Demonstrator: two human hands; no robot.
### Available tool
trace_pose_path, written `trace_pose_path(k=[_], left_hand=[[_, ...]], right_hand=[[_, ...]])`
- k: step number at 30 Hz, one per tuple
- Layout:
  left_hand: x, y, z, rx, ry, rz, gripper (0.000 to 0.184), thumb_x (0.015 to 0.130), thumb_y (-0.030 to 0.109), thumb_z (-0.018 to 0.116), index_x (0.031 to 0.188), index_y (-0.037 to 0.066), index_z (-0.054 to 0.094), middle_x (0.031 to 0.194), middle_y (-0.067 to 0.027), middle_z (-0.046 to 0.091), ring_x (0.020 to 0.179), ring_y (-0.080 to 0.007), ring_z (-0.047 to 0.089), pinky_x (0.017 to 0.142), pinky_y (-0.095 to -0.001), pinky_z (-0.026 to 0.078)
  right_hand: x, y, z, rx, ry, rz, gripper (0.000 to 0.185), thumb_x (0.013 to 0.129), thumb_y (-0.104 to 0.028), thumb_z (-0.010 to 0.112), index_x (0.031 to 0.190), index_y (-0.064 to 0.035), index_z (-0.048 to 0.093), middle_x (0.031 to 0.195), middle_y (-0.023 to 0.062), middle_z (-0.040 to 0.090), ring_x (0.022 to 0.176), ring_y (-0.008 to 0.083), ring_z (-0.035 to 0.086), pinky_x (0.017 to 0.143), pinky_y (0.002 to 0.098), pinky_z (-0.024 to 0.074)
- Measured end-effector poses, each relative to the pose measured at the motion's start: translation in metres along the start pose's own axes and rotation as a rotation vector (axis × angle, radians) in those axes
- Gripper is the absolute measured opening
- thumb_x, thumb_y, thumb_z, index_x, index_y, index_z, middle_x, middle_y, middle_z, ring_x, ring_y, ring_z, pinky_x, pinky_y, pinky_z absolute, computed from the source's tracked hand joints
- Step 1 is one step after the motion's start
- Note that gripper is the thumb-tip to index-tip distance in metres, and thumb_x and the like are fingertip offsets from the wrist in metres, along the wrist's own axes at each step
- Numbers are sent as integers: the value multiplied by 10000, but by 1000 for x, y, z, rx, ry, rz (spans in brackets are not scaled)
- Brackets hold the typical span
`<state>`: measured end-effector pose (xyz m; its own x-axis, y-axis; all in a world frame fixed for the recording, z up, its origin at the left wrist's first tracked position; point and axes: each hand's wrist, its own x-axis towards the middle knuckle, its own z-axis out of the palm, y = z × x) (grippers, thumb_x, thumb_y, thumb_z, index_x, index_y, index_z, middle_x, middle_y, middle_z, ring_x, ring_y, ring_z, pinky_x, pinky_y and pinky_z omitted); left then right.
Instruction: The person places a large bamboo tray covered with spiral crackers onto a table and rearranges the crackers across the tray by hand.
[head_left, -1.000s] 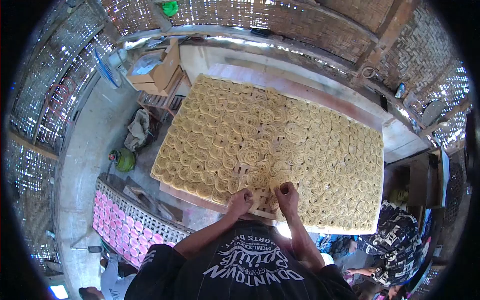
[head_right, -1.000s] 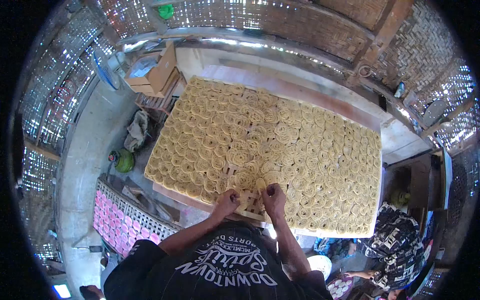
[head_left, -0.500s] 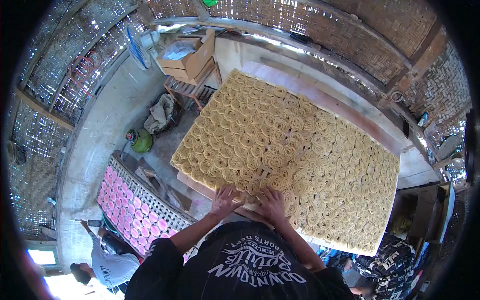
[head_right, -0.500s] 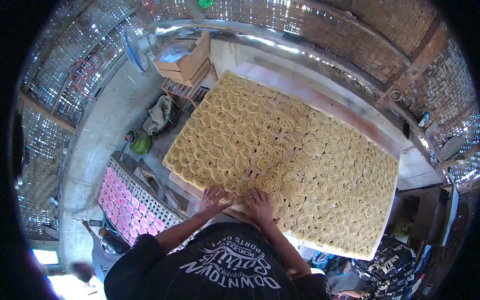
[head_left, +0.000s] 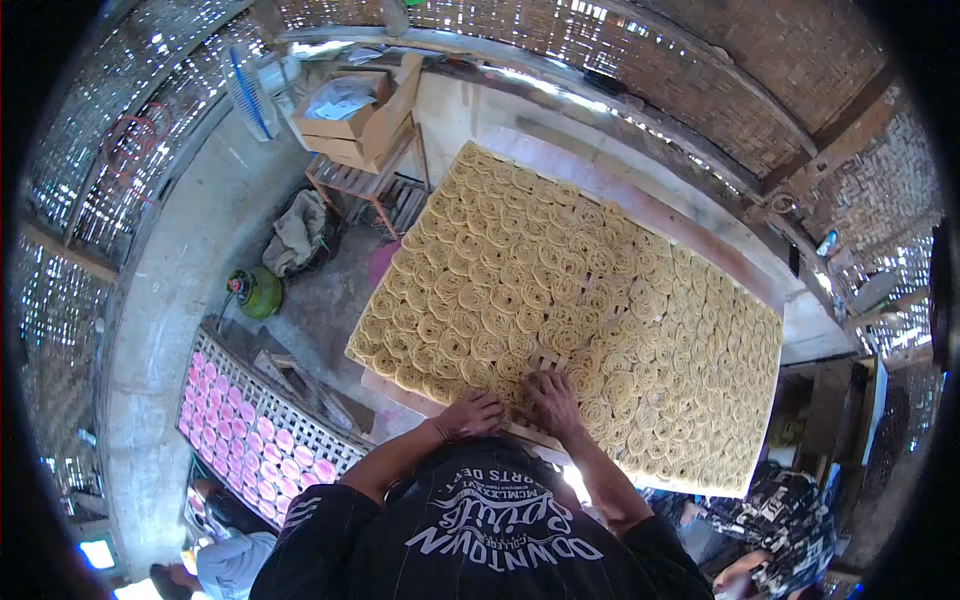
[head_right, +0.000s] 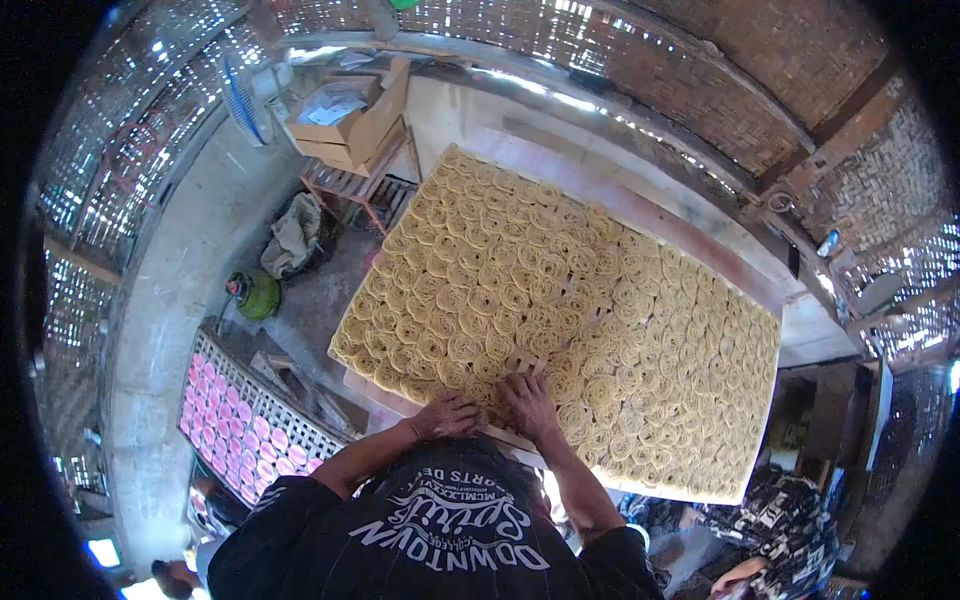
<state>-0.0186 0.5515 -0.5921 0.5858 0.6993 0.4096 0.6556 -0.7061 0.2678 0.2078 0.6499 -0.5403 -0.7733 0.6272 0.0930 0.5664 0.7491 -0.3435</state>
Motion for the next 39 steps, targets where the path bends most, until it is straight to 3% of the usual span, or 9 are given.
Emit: trace_pose_path(k=[3, 6, 9, 13, 19, 22, 25, 28, 39], left_hand=[[3, -2, 3, -56, 12, 48, 258, 790, 302, 681, 926, 83, 668, 1038, -59, 639, 1071, -249, 587, 909, -399, 468], [-1, -9, 9, -170, 26, -18, 279, 761, 288, 681, 932, 69, 663, 1010, -54, 645, 1040, -250, 598, 885, -388, 477], [-2, -10, 5, -251, -51, -52, 284, 765, 288, 682, 941, 66, 664, 1021, -67, 643, 1048, -257, 591, 890, -385, 474], [7, -12, -26, -262, -6, -19, 274, 790, 245, 713, 996, 72, 664, 1057, -80, 627, 1038, -282, 593, 887, -435, 489], [8, -26, -33, -126, 90, -527, 321, 841, 336, 663, 1037, 81, 660, 1042, -106, 580, 1037, -309, 540, 892, -447, 442], [21, -26, -29, -109, 14, -578, 322, 824, 326, 690, 1021, 73, 664, 1023, -109, 566, 1030, -316, 532, 884, -457, 442], [43, -22, -23, -98, -11, -767, 331, 809, 330, 715, 1001, 64, 667, 1040, -119, 564, 1054, -320, 527, 899, -464, 443], [59, -21, -13, -147, -59, -960, 348, 808, 349, 724, 998, 63, 672, 1067, -138, 578, 1080, -334, 536, 915, -488, 456], [80, -21, -5, -268, -10, -1130, 275, 754, 180, 740, 972, 34, 657, 948, -189, 646, 908, -371, 651, 754, -472, 525]], right_hand=[[3, 7, 14, -62, 139, -151, 336, 801, -333, 736, 1024, -84, 701, 1030, 101, 685, 949, 300, 654, 871, 455, 509], [9, 9, 1, 6, -22, 535, 216, 865, -288, 676, 942, -89, 710, 780, 99, 695, 678, 306, 672, 682, 413, 554], [4, 29, -4, 806, 589, 952, 269, 880, -320, 661, 980, -76, 713, 708, 147, 676, 557, 340, 636, 585, 406, 547], [-12, 12, -5, -94, 320, 738, 363, 850, -334, 698, 1120, -91, 691, 964, 159, 676, 870, 334, 658, 783, 456, 508], [31, -46, -7, -184, 276, 428, 392, 824, -296, 710, 1175, -130, 657, 1020, 122, 643, 974, 302, 603, 861, 444, 446], [40, -24, 26, -87, 155, 616, 331, 825, -250, 696, 1127, -117, 670, 1073, 84, 627, 983, 303, 584, 847, 443, 442], [28, 0, 29, 338, 424, 816, 293, 813, -214, 681, 1090, -118, 684, 1064, 69, 623, 969, 305, 568, 833, 436, 435], [18, -12, -15, -260, 409, 702, 271, 823, -203, 672, 1074, -106, 694, 1011, 96, 638, 970, 322, 573, 863, 439, 437], [103, 2, 29, -60, 137, 539, 358, 758, -392, 752, 870, -67, 651, 796, 146, 676, 778, 362, 644, 722, 459, 514]])
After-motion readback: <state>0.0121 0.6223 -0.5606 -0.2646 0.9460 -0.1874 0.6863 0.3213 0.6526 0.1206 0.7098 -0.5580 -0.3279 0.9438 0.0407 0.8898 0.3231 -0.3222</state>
